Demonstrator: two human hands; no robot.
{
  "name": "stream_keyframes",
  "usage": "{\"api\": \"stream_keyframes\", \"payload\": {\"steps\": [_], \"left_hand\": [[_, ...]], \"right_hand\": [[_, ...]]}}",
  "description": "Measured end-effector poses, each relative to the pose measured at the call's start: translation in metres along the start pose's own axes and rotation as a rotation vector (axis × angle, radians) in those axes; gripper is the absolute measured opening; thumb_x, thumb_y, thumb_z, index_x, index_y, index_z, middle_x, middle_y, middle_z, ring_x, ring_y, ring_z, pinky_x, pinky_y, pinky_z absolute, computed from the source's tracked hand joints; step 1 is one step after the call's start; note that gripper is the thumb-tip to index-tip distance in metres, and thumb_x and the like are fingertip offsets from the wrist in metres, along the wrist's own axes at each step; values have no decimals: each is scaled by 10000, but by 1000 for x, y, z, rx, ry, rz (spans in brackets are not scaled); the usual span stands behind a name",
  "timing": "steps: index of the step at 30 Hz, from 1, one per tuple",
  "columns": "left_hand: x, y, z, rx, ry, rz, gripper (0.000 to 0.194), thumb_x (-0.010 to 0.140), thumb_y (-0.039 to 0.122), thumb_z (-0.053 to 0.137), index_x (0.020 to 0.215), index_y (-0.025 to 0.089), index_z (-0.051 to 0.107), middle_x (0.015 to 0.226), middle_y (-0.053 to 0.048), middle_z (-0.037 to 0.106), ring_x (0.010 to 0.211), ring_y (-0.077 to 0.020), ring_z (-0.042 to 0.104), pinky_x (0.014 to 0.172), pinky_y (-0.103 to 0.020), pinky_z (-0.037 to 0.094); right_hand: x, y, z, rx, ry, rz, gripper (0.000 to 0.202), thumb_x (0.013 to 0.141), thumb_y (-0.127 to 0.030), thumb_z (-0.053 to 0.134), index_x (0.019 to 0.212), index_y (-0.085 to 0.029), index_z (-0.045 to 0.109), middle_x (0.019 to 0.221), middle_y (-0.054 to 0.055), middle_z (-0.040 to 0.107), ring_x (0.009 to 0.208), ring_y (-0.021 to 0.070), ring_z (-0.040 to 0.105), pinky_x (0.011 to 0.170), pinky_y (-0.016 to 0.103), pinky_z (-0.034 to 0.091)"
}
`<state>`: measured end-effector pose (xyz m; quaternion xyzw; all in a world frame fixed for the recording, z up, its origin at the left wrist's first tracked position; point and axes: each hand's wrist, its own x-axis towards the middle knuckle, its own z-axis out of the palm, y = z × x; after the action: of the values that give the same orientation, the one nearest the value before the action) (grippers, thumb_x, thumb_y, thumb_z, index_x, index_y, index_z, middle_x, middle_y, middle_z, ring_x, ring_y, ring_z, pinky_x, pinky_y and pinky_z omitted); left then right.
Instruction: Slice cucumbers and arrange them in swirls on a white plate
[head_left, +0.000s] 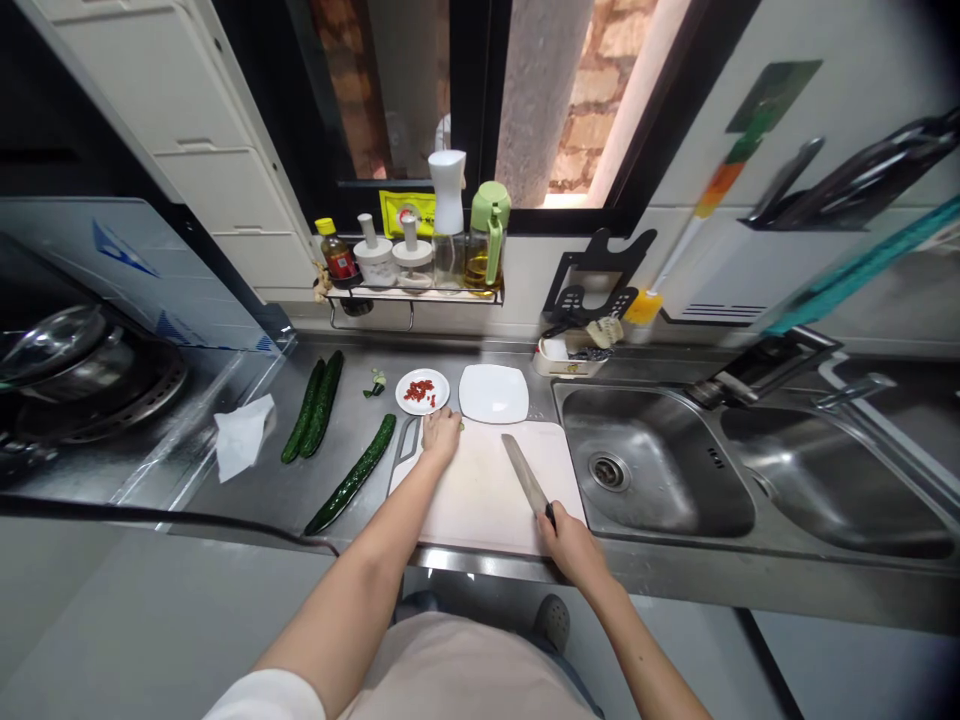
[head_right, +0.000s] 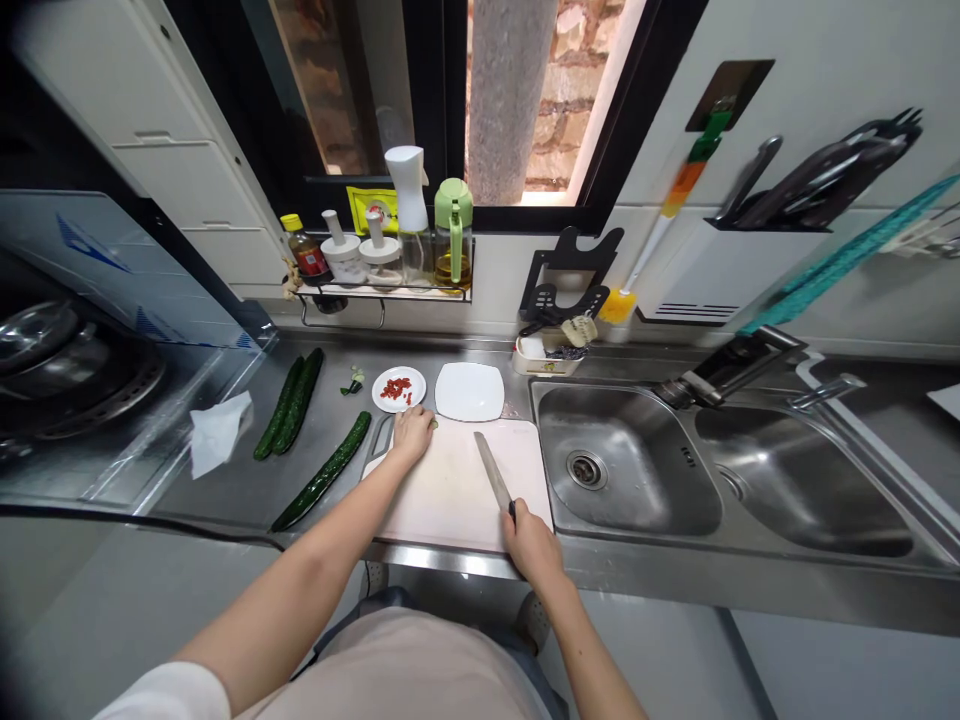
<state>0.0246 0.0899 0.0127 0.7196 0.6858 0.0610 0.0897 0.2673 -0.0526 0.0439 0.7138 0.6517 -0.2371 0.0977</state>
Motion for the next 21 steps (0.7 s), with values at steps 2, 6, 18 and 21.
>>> {"api": "stream_keyframes", "payload": {"steps": [2,6,18,21], "left_hand": [[-1,0,1,-13,17,1,218,925,257,466,1018,213,658,1112,-101,617,1089,-245,506,915,-374,315],[-4,1,2,-78,48,-20,207,912,238,479,973,218,676,1061,-94,656,1059,-241,541,903,-365,333],[-32,3,15,-793,-103,-327,126,748,224,694,859,172,723,771,-13,709,683,-114,607,649,-210,415],[-42,-1,20,-784,-165,-316,131,745,194,685,866,163,727,754,-9,703,659,-105,597,628,-203,410]], "right_hand": [[0,0,0,3,-1,-3,269,992,-383,303,1045,-200,492,953,104,706,886,219,663,611,264,289],[-1,0,-2,8,-5,-9,273,994,-373,294,1048,-192,491,950,111,706,888,226,663,606,268,287],[-2,-2,-5,25,-18,5,280,993,-382,304,1063,-190,496,948,116,702,905,220,655,630,267,305],[-1,-1,-4,28,-7,4,283,990,-385,307,1060,-189,500,948,118,699,886,219,655,639,269,317]]}}
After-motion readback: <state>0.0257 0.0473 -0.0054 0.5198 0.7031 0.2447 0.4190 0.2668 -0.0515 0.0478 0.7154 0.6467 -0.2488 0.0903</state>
